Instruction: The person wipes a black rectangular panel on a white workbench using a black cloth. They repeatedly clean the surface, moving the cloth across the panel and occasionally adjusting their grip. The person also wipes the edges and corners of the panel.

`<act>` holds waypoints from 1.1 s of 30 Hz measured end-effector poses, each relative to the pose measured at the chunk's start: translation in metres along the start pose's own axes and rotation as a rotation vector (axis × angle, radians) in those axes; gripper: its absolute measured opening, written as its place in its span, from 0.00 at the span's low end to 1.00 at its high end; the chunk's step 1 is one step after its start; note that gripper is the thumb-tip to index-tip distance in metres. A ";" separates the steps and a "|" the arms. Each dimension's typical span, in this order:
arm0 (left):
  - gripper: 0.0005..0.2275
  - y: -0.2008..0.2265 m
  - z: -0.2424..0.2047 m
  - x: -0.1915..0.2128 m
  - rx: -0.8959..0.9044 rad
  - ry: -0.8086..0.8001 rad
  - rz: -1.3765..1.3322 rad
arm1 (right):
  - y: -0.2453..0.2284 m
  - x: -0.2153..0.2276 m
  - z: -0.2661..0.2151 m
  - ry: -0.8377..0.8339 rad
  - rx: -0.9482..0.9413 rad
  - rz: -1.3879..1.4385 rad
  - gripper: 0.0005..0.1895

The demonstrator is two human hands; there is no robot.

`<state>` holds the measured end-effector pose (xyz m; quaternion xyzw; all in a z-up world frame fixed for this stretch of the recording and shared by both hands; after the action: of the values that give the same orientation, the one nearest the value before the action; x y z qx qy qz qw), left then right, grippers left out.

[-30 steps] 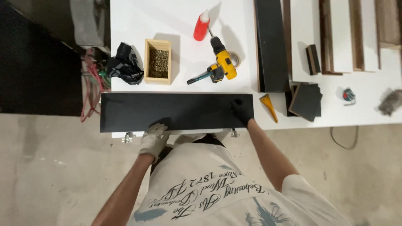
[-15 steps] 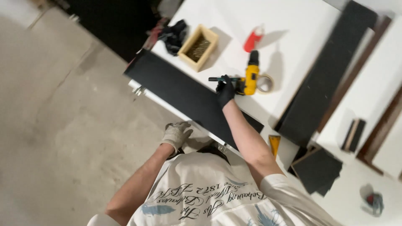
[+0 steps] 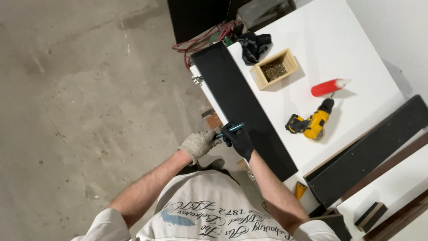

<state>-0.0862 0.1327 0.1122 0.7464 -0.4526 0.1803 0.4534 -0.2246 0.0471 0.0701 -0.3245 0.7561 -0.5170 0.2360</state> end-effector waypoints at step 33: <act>0.17 -0.010 0.139 -0.035 -0.458 0.953 -0.334 | -0.054 0.040 0.395 -0.174 0.231 -0.496 0.04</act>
<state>-0.1156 0.0358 0.0107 0.5260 -0.1005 0.3209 0.7812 0.0352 -0.2443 -0.0204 -0.5137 0.5665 -0.6120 0.2015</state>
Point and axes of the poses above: each hand's wrist, its own z-axis towards the middle knuckle, its own x-axis out of the back of the hand, y = z × x, the point moved 8 cm from there along z, towards the middle knuckle, and after that the axes turned 7 degrees about -y, right-handed, at the moved point
